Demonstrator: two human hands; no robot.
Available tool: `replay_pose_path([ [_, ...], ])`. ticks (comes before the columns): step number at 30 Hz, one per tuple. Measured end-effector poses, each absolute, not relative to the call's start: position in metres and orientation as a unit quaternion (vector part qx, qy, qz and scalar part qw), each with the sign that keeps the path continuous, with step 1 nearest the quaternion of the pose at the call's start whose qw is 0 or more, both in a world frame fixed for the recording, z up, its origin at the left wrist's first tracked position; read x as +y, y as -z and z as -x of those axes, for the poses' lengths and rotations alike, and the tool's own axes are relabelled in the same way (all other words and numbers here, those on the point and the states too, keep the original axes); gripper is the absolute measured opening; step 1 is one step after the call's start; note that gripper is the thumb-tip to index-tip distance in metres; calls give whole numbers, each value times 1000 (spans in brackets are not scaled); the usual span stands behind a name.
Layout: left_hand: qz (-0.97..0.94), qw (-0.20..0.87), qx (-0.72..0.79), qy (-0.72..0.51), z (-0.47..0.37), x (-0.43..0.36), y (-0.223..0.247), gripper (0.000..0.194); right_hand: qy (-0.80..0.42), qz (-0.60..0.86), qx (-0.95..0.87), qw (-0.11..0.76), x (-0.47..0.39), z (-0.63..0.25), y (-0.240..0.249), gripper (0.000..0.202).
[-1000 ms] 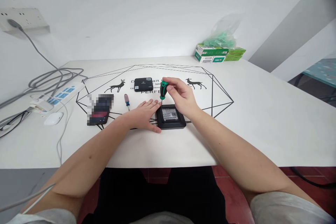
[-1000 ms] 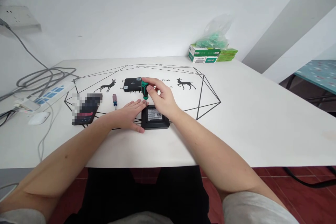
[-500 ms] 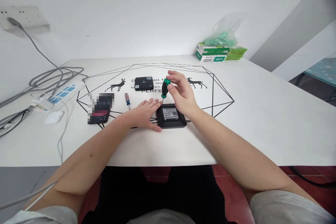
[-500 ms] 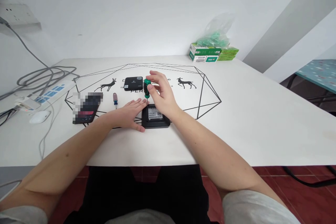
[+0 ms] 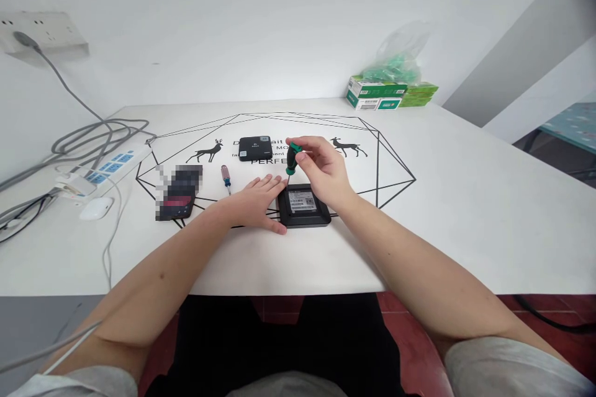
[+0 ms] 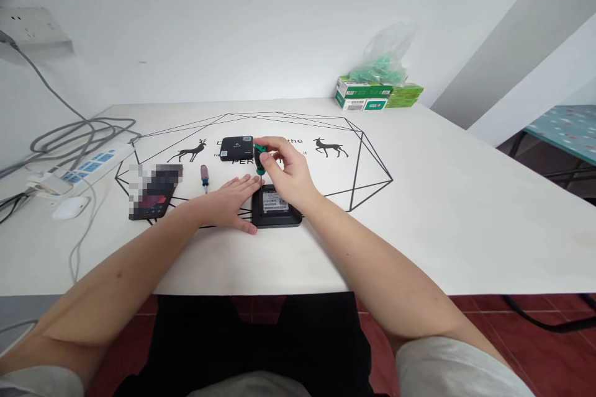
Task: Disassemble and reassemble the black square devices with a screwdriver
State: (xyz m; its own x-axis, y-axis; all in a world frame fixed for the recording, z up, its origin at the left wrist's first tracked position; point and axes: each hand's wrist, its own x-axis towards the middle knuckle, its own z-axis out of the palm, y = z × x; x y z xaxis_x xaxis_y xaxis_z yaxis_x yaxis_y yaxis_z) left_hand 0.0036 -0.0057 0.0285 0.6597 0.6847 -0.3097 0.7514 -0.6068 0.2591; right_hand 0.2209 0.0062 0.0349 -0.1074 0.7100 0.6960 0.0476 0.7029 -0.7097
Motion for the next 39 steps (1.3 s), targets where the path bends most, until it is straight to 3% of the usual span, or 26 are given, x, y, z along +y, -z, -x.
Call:
replay_pose_path([
  [6,-896,187,395,82,-3,-4,-26,141,-201,280,-722,600,8,-225,-36,25],
  [18,-894,190,398,80,-2,-5,-28,142,-191,296,-713,606,12,-225,-35,26],
  [27,-894,187,400,79,-2,-3,-25,144,-340,248,-666,616,7,-216,-32,31],
  [39,-894,187,398,85,-3,-5,-28,142,-254,289,-726,570,7,-227,-37,30],
])
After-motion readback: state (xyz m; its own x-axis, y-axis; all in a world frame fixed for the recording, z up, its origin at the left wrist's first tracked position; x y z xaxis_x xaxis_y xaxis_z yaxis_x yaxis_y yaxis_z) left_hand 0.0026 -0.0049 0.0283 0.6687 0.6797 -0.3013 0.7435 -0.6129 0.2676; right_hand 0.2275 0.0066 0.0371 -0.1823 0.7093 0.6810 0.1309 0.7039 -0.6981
